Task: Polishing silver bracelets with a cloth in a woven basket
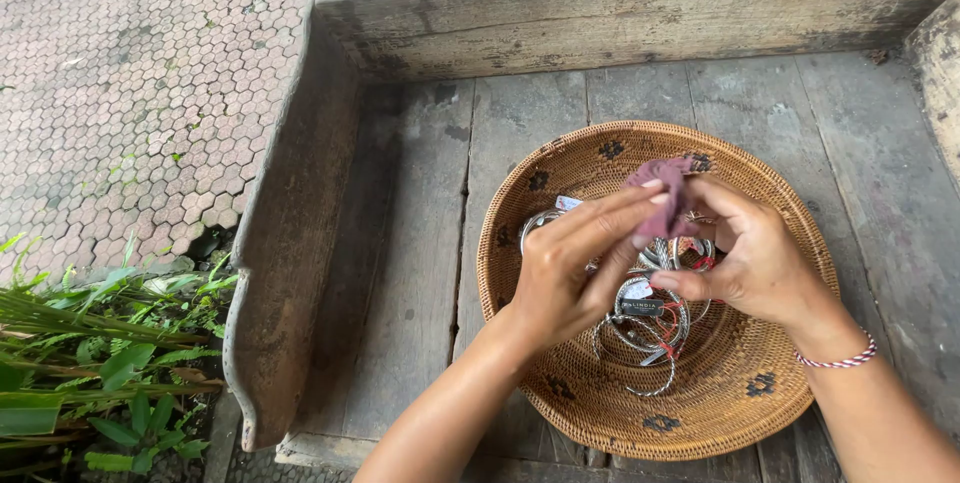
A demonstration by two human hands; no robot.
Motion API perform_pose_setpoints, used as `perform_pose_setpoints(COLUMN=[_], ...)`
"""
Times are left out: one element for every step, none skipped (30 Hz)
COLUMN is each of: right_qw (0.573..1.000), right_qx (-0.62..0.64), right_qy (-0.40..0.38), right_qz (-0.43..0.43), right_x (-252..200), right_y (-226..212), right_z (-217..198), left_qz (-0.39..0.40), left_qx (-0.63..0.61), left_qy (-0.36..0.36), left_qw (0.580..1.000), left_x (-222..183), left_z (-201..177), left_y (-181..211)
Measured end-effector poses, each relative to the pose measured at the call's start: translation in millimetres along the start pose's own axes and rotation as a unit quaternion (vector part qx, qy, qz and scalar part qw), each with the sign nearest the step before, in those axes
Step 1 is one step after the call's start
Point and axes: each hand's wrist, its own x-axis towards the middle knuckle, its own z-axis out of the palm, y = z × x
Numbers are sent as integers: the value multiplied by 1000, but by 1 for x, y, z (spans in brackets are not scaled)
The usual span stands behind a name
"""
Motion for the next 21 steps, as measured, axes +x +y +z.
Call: perform_pose_setpoints(right_qw=[1000,1000,1000,1000,1000,1000,1000,998,996,996,995,994,994,997,998,998,998,997,997,998,998], right_qx=[0,3,6,6,14,22,22,36,50,49,67,85,86,53,19,20,18,15,15,21,26], right_qy=[-1,-4,-6,-7,5,18,18,40,64,66,54,43,44,29,14,14,1,-11,-12,-11,-11], right_qz=[0,3,8,7,10,12,13,29,45,45,46,48,49,52,54,54,62,69,69,58,47], right_x=[-1,-2,-4,-2,-1,1,2,3,4,4,4,3,2,1,1,0,-1,-1,-1,-2,-2], right_y=[6,11,17,17,17,18,26,35,43,34,25,16,22,26,31,29,27,25,29,32,36], right_z=[-1,-2,-3,-4,-4,-4,-7,-10,-15,-12,-9,-6,-9,-11,-14,-11,-10,-8,-8,-8,-8], left_qz=[0,-50,-100,-100,-100,-100,-100,-60,-18,-17,8,34,33,21,10,10,11,13,13,29,44], left_qx=[1,-13,-27,-27,-15,-4,-4,13,29,27,13,-1,-1,-2,-1,-1,2,5,5,9,12], left_qy=[1,-5,-11,-10,-4,3,3,-13,-30,-31,-19,-7,-9,6,22,21,16,10,11,-4,-19], left_qw=[1000,999,995,995,995,995,995,998,999,999,1000,999,999,1000,1000,1000,1000,1000,1000,1000,999], left_x=[2,3,5,4,4,3,0,-3,-5,-4,-3,-2,-2,-2,-2,-2,-3,-3,-2,-2,-2], left_z=[-3,-6,-8,-8,-8,-7,-5,-3,1,3,5,8,8,8,8,7,6,5,5,4,4], left_y=[-1,-3,-4,-6,-8,-10,-9,-8,-7,-4,0,4,2,1,0,0,0,0,1,1,1])
